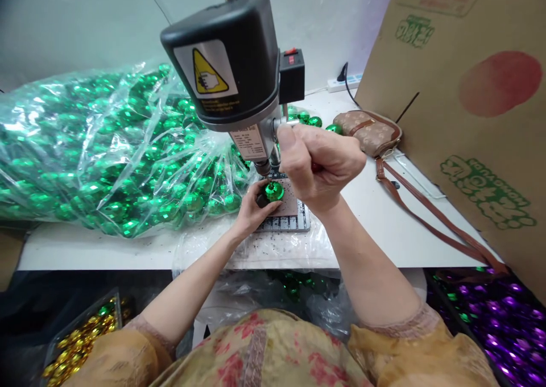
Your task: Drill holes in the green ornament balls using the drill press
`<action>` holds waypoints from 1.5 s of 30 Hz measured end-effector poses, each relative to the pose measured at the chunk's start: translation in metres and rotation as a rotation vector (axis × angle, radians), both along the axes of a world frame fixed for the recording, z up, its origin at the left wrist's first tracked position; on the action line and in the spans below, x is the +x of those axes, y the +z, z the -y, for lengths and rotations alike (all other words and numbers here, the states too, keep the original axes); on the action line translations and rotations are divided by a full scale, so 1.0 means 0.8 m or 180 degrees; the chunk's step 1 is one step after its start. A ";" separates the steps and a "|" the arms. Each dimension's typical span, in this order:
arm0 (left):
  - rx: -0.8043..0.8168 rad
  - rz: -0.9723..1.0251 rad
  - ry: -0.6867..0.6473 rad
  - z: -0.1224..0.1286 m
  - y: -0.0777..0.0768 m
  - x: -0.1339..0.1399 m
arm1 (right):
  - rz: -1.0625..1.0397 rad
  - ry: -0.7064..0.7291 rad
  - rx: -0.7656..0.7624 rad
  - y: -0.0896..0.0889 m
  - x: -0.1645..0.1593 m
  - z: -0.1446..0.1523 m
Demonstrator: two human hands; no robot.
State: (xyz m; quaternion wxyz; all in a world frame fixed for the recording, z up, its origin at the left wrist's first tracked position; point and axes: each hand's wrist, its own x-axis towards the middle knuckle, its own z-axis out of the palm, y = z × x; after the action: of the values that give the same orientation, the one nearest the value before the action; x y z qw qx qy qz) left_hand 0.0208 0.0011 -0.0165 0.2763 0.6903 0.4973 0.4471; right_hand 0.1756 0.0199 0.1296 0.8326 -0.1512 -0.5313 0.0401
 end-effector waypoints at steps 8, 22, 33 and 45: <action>0.0077 -0.0057 0.0092 0.001 0.002 0.002 | 0.0247 0.0037 0.0312 -0.006 0.003 0.002; 0.0099 -0.0050 0.0078 0.001 0.001 0.002 | 0.0360 0.0326 0.0384 -0.005 0.006 0.008; 0.1219 -0.0722 0.0026 0.108 0.018 0.003 | -0.0082 0.0852 -0.0171 0.063 0.000 0.000; 0.1863 -0.1621 -0.0175 0.060 0.032 -0.029 | -0.0119 0.0825 0.0070 0.054 -0.001 -0.009</action>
State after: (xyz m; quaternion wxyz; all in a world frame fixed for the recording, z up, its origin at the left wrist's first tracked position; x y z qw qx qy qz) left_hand -0.0027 -0.0467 0.0094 -0.0527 0.8419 0.3827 0.3768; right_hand 0.1751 0.0273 0.1729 0.8318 -0.0715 -0.5311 0.1443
